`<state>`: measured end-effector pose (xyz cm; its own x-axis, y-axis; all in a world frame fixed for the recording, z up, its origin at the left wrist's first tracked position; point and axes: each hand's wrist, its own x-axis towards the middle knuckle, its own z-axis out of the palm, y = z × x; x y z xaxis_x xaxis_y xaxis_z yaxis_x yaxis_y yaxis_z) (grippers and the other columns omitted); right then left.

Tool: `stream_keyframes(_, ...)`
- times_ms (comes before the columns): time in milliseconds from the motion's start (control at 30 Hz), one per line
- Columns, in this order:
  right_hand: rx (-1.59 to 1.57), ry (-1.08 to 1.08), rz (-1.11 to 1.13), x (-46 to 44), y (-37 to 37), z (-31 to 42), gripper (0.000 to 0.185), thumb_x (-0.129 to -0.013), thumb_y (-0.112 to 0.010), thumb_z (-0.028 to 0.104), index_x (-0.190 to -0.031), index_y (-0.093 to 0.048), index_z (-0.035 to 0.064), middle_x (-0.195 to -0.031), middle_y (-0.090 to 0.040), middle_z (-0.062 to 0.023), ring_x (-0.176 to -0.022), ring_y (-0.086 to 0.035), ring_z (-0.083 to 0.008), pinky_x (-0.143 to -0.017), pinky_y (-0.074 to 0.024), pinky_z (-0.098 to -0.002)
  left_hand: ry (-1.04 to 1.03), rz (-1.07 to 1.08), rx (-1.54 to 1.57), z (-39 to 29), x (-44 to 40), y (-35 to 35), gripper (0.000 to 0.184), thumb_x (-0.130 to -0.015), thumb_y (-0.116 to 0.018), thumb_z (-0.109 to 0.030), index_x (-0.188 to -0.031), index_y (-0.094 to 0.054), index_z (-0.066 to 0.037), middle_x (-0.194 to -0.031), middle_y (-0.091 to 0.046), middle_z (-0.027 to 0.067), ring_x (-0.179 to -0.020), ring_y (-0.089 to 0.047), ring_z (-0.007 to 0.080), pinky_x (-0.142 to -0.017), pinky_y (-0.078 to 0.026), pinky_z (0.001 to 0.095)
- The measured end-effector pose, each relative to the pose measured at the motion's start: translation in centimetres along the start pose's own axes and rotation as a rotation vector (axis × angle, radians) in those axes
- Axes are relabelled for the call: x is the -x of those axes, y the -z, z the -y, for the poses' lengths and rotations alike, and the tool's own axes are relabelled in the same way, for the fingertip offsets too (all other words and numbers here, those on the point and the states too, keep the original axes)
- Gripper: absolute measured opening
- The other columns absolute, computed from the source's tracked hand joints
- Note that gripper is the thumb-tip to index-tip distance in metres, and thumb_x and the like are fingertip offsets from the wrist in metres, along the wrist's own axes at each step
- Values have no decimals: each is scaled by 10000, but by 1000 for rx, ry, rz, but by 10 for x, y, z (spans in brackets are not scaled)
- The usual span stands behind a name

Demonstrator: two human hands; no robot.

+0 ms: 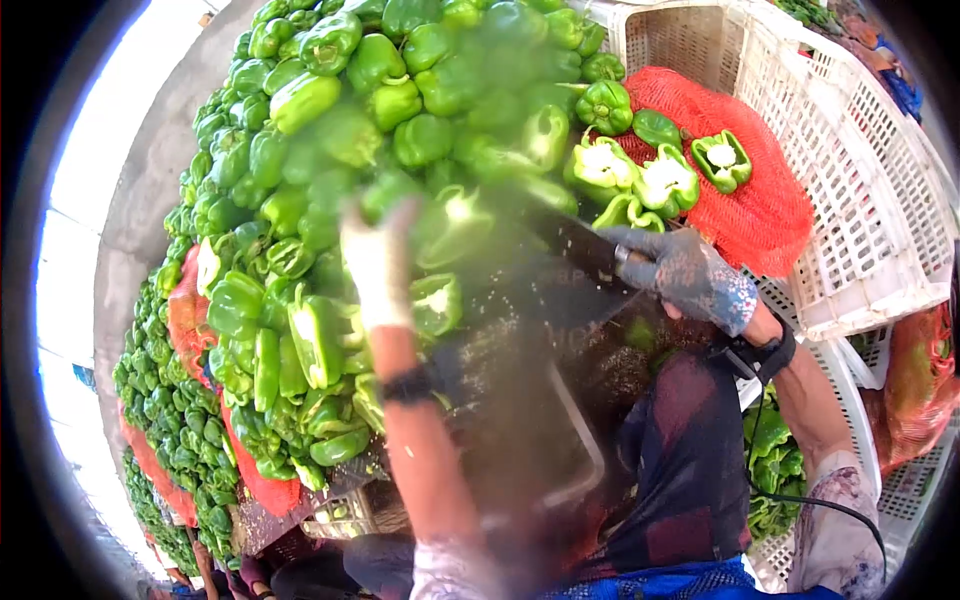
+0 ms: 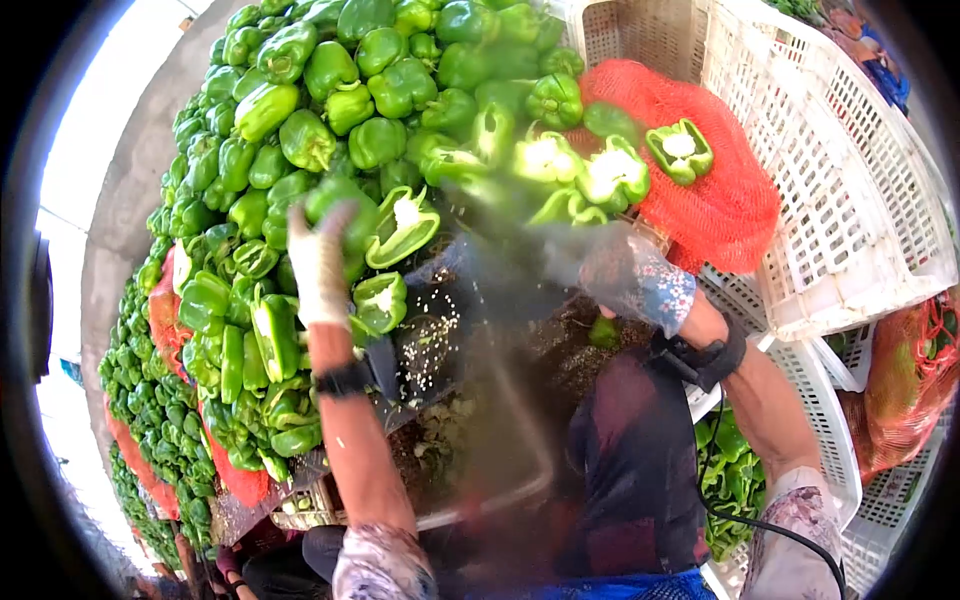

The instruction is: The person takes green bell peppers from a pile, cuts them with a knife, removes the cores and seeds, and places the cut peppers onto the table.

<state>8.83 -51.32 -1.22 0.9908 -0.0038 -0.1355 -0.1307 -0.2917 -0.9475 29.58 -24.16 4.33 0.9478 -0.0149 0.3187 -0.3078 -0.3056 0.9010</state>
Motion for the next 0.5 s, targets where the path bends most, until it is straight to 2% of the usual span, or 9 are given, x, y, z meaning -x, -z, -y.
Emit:
stream_keyframes(67,208,-74,-170,12,-8,51,473,-940,-548,229,-1401,-487,140,-637,-503,21,-424,-478,-58,-431,-425,-225,149,101,179,-2,73,-4,742,-701,-816,-279,-1315,-474,-39,-1123,-598,149,-958,-615,259,-788,-537,340)
stream_keyframes(100,111,-42,-186,24,-12,70,473,-941,-558,230,-1401,-488,140,-635,-495,23,-439,-477,-51,-434,-424,-230,157,114,135,4,103,-9,672,-722,-815,-280,-1271,-511,-41,-1143,-577,139,-1006,-579,245,-829,-524,348)
stream_keyframes(133,218,67,-218,29,-14,66,475,-941,-561,228,-1402,-486,143,-636,-495,24,-447,-477,-49,-439,-425,-230,241,146,289,-33,137,-20,599,-793,-769,-275,-1278,-509,-40,-1168,-564,143,-1028,-557,253,-861,-508,370)
stream_keyframes(167,323,167,-245,34,-19,56,476,-941,-564,225,-1404,-485,147,-638,-494,24,-454,-476,-47,-444,-427,-231,305,67,559,-21,151,-35,522,-845,-715,-264,-1270,-521,-32,-1172,-569,147,-1037,-554,255,-884,-492,370)
stream_keyframes(233,524,294,-281,54,-33,50,486,-934,-579,217,-1405,-478,155,-658,-513,5,-505,-507,-66,-500,-453,-246,214,-11,645,-1,166,-49,382,-935,-602,-246,-1235,-554,-14,-1174,-578,154,-1048,-554,261,-931,-461,366)
stream_keyframes(333,491,428,-323,75,-58,46,493,-924,-601,206,-1399,-478,158,-697,-552,-35,-593,-558,-100,-586,-488,-278,-139,74,-515,-27,175,-41,311,-994,-486,-231,-1147,-610,10,-1150,-591,183,-1020,-570,285,-951,-441,363)
stream_keyframes(367,447,478,-336,80,-66,46,489,-919,-606,204,-1391,-485,153,-715,-571,-55,-629,-578,-115,-615,-497,-294,-110,194,-719,-45,176,-37,312,-993,-484,-230,-1145,-610,12,-1140,-592,192,-1009,-572,298,-943,-444,368)
stream_keyframes(467,389,467,-341,94,-72,57,472,-909,-618,196,-1366,-511,143,-766,-608,-101,-679,-592,-138,-657,-500,-313,2,213,-681,-70,179,-27,310,-989,-472,-214,-1143,-608,18,-1084,-597,216,-964,-576,332,-908,-451,390)
stream_keyframes(500,345,460,-357,100,-73,69,466,-906,-620,194,-1358,-521,140,-781,-618,-114,-675,-591,-143,-656,-498,-313,-8,137,-623,-49,180,-31,309,-988,-472,-212,-1144,-607,19,-1078,-597,219,-962,-576,336,-905,-451,394)
